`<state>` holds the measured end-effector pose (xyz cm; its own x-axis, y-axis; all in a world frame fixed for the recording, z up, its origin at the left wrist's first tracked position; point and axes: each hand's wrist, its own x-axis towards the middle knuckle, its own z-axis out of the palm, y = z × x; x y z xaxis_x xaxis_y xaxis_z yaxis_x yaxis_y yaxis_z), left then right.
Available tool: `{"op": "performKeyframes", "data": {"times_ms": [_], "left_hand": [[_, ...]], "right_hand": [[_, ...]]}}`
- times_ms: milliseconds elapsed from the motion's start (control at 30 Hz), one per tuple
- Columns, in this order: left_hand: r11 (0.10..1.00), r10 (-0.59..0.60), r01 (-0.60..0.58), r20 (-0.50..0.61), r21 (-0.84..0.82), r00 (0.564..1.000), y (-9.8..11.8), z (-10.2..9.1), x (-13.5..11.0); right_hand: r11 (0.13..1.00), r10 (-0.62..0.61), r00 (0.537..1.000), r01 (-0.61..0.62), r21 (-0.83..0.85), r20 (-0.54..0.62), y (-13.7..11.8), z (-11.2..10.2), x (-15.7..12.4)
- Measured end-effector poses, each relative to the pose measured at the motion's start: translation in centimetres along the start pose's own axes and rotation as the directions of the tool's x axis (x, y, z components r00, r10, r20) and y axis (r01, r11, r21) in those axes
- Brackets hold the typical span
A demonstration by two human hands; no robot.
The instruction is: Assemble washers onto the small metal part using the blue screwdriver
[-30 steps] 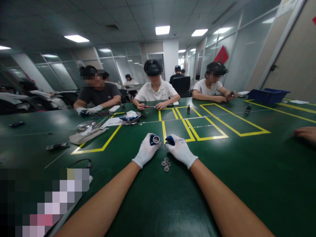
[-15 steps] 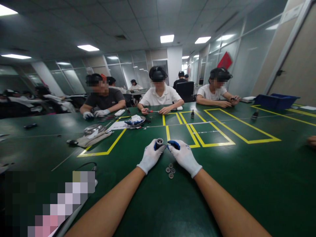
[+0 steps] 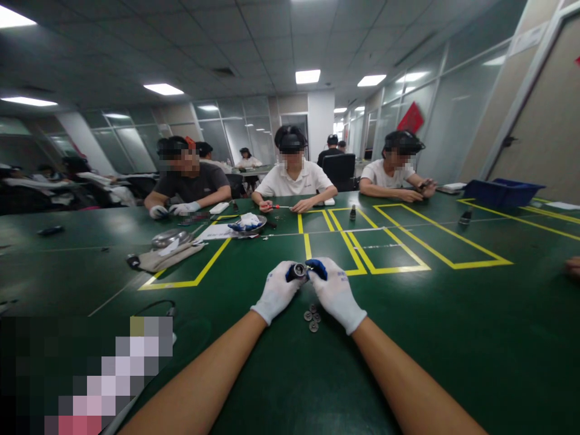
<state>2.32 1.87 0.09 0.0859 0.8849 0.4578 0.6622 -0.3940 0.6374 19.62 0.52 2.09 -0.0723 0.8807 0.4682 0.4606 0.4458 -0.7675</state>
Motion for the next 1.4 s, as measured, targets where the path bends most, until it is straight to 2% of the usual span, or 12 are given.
{"op": "performKeyframes", "data": {"times_ms": [100,200,400,633,1033,1400], "left_hand": [[1.000,0.005,-0.006,0.005,0.015,1.000,-0.2,0.1,0.0],[1.000,0.017,-0.017,0.001,-0.010,1.000,-0.3,0.2,0.1],[0.990,0.107,-0.102,0.057,-0.093,0.993,-0.1,0.1,-0.1],[0.989,0.126,-0.123,0.043,-0.081,0.991,-0.1,0.3,-0.3],[0.996,0.086,-0.086,-0.017,-0.038,0.996,-0.3,0.2,0.0],[0.992,0.115,-0.117,-0.030,-0.057,0.993,-0.7,0.4,0.1]], "right_hand": [[0.997,-0.073,0.997,0.074,-0.033,0.006,-0.6,0.1,-0.4],[0.996,-0.086,0.996,0.087,-0.019,0.019,-0.6,0.3,-0.5],[0.987,-0.149,0.989,0.149,-0.053,0.005,0.0,0.3,-0.3],[0.983,-0.127,0.992,0.123,-0.134,-0.019,0.3,0.1,-0.2],[0.899,-0.359,0.933,0.356,-0.256,0.038,1.4,1.3,-0.3],[0.917,-0.313,0.946,0.324,-0.233,0.082,1.0,0.6,-0.3]]}}
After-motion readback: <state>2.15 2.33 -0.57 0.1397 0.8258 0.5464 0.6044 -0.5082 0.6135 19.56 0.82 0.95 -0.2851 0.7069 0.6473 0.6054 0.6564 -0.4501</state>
